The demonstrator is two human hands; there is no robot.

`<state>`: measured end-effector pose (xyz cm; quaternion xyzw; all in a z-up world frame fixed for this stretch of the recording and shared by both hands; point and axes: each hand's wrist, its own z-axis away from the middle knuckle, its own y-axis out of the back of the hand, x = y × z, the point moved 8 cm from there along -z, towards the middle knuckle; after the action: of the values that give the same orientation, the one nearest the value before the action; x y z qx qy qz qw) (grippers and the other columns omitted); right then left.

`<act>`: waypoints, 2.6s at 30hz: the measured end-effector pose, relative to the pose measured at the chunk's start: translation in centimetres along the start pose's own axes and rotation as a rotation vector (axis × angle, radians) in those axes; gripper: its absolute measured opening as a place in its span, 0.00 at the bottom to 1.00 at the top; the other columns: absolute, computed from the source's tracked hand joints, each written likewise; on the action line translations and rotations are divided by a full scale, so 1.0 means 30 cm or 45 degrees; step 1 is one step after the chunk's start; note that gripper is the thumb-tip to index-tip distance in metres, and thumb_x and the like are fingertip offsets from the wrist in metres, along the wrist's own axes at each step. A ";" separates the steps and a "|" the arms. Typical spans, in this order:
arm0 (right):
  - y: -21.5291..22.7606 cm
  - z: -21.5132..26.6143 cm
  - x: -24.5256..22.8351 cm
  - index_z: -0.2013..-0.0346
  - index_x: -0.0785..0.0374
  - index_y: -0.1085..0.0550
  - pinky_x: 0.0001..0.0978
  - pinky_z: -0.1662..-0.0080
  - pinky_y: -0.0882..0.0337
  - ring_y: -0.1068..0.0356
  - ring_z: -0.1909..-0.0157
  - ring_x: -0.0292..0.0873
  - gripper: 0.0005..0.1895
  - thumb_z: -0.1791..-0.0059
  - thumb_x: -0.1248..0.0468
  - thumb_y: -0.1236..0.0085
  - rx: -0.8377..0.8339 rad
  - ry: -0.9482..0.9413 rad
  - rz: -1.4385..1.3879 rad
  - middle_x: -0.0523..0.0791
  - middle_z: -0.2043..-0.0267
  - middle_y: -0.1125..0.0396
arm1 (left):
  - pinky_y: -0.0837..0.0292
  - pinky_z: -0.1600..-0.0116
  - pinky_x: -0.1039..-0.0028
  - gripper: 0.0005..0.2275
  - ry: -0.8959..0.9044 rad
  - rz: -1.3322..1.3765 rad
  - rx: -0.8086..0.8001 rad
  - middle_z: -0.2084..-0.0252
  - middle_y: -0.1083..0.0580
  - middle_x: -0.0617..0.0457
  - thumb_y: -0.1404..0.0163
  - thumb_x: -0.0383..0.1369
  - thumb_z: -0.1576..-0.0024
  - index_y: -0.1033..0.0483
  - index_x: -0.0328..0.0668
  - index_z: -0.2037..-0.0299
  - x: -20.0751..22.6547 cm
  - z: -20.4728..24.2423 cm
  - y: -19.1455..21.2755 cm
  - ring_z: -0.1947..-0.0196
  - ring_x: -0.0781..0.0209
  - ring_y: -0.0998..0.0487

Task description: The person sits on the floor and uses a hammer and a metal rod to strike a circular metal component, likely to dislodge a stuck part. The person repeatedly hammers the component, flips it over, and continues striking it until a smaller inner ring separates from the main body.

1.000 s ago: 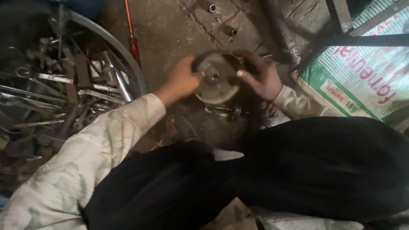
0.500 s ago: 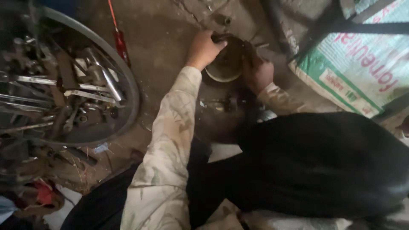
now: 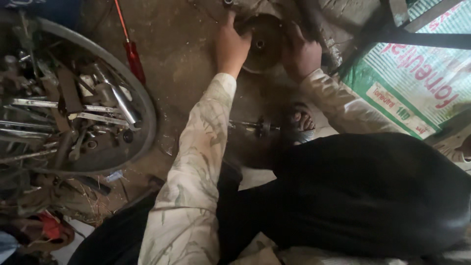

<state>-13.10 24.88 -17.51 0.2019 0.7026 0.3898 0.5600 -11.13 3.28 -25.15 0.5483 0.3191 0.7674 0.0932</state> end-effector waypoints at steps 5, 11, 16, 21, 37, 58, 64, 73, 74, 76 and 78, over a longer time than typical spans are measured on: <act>0.004 -0.032 0.002 0.39 0.59 0.28 0.53 0.65 0.25 0.26 0.67 0.63 0.18 0.44 0.62 0.43 -0.025 -0.005 0.038 0.56 0.63 0.26 | 0.25 0.43 0.62 0.24 -0.031 -0.026 0.100 0.50 0.20 0.38 0.37 0.30 0.51 0.27 0.35 0.44 0.019 -0.014 0.028 0.47 0.40 0.20; 0.030 0.001 -0.042 0.36 0.56 0.28 0.47 0.62 0.23 0.23 0.64 0.58 0.18 0.41 0.65 0.46 0.066 0.145 0.017 0.55 0.58 0.25 | 0.26 0.49 0.62 0.24 0.108 -0.065 -0.080 0.55 0.20 0.40 0.33 0.35 0.50 0.26 0.35 0.45 0.038 0.000 0.086 0.53 0.44 0.19; -0.031 0.100 -0.063 0.35 0.61 0.28 0.43 0.74 0.29 0.29 0.78 0.50 0.19 0.43 0.65 0.45 -0.125 0.166 0.090 0.52 0.70 0.27 | 0.23 0.51 0.63 0.26 0.103 -0.078 -0.345 0.59 0.19 0.43 0.31 0.37 0.55 0.25 0.35 0.47 0.022 0.037 0.112 0.57 0.47 0.17; -0.019 0.107 -0.065 0.36 0.61 0.28 0.43 0.75 0.28 0.30 0.81 0.51 0.22 0.44 0.61 0.43 -0.139 0.106 0.128 0.52 0.76 0.29 | 0.23 0.51 0.65 0.24 0.315 -0.171 -0.387 0.60 0.17 0.49 0.34 0.40 0.51 0.26 0.46 0.45 0.026 0.061 0.117 0.59 0.53 0.14; 0.002 0.015 -0.013 0.35 0.59 0.29 0.46 0.58 0.22 0.23 0.58 0.58 0.17 0.40 0.63 0.46 -0.054 0.098 0.009 0.55 0.48 0.25 | 0.25 0.51 0.60 0.36 0.263 -0.254 -0.059 0.55 0.21 0.36 0.27 0.43 0.62 0.26 0.30 0.45 0.021 -0.042 0.073 0.53 0.41 0.19; 0.107 0.258 0.092 0.58 0.61 0.21 0.49 0.42 0.29 0.30 0.44 0.57 0.15 0.52 0.54 0.37 -0.425 0.132 0.083 0.50 0.51 0.29 | 0.22 0.47 0.64 0.28 0.271 -0.037 -0.195 0.56 0.17 0.47 0.32 0.50 0.54 0.22 0.38 0.51 0.038 0.010 0.119 0.54 0.50 0.14; 0.162 0.208 -0.068 0.58 0.65 0.22 0.40 0.58 0.24 0.23 0.56 0.53 0.04 0.45 0.67 0.41 -0.316 0.441 -0.071 0.52 0.52 0.27 | 0.27 0.46 0.58 0.28 0.076 -0.189 -0.093 0.46 0.23 0.40 0.40 0.51 0.39 0.30 0.37 0.41 0.064 0.022 0.261 0.49 0.41 0.21; 0.189 0.118 -0.169 0.47 0.69 0.26 0.38 0.54 0.24 0.27 0.53 0.49 0.12 0.44 0.68 0.41 -0.474 0.065 -0.600 0.56 0.49 0.29 | 0.46 0.31 0.42 0.16 -0.484 -0.773 0.061 0.32 0.32 0.52 0.45 0.30 0.45 0.22 0.52 0.46 0.129 0.207 0.376 0.30 0.47 0.39; 0.154 0.124 -0.143 0.45 0.68 0.26 0.36 0.56 0.26 0.28 0.55 0.47 0.16 0.46 0.67 0.41 -0.560 -0.293 -0.913 0.55 0.50 0.29 | 0.45 0.28 0.44 0.17 -0.595 -0.714 -0.014 0.30 0.33 0.53 0.45 0.28 0.44 0.24 0.51 0.43 0.169 0.212 0.353 0.28 0.49 0.38; 0.124 0.133 -0.142 0.43 0.69 0.27 0.35 0.56 0.26 0.28 0.55 0.45 0.20 0.48 0.65 0.39 -0.640 -0.638 -1.187 0.53 0.52 0.29 | 0.44 0.24 0.48 0.21 -0.812 -0.590 -0.172 0.27 0.36 0.54 0.45 0.23 0.40 0.28 0.49 0.37 0.252 0.232 0.303 0.26 0.51 0.37; 0.120 0.085 -0.164 0.44 0.73 0.28 0.37 0.55 0.24 0.28 0.54 0.45 0.20 0.48 0.65 0.37 -0.647 -0.583 -1.129 0.52 0.53 0.30 | 0.41 0.22 0.57 0.31 -1.000 -0.350 -0.283 0.24 0.39 0.58 0.48 0.14 0.42 0.34 0.50 0.27 0.366 0.265 0.222 0.24 0.55 0.36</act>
<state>-9.81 24.38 -11.80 -0.1747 0.4648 0.2205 0.8395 -6.77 6.58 -11.08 0.7378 0.2450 0.5104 0.3675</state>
